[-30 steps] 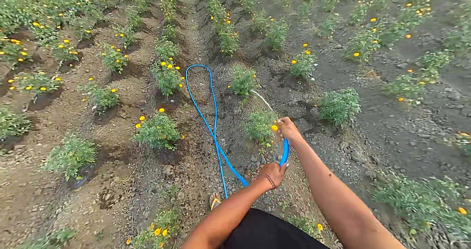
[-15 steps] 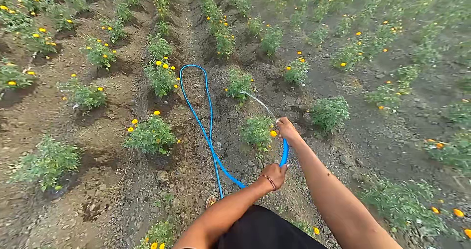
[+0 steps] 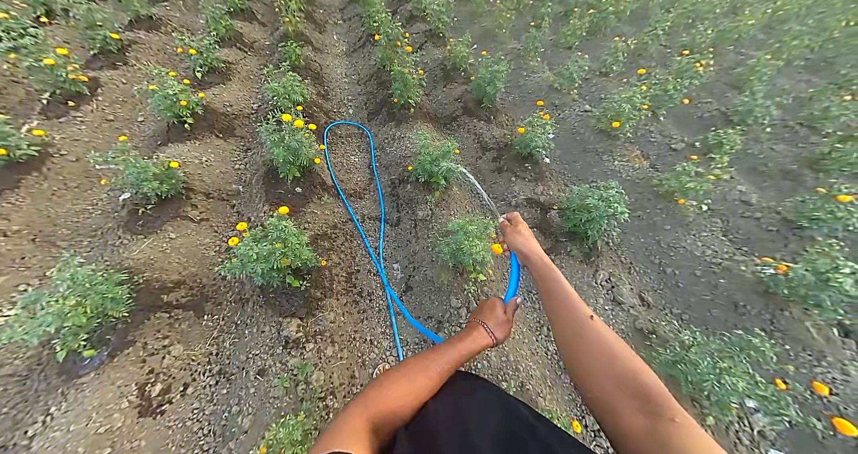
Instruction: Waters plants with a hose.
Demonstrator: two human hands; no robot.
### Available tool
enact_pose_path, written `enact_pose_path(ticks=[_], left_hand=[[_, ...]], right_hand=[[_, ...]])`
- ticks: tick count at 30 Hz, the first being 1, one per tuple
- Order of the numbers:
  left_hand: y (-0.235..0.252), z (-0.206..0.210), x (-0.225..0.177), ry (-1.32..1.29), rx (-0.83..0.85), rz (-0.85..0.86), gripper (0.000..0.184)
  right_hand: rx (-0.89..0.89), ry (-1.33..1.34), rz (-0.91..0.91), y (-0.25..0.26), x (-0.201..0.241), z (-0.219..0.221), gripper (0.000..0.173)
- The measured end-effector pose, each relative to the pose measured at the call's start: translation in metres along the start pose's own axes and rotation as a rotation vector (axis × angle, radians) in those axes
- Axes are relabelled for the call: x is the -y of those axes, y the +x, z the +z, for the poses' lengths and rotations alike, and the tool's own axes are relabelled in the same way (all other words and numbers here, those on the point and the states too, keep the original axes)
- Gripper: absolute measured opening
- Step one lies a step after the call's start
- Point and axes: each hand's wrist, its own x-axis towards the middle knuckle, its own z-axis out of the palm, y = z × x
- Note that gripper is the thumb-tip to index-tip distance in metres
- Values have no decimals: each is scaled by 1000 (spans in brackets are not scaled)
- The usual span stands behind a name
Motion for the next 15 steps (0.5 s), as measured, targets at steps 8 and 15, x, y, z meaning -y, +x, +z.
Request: enact_pose_path(ticks=[8,15], left_hand=[[0,0,3,-11,-22,19,64],[0,1,6,-5,-23,2,64]], right_hand=[[1,-54,-22,1,1,1,34],[3,-58,-33,0,0,4,33]])
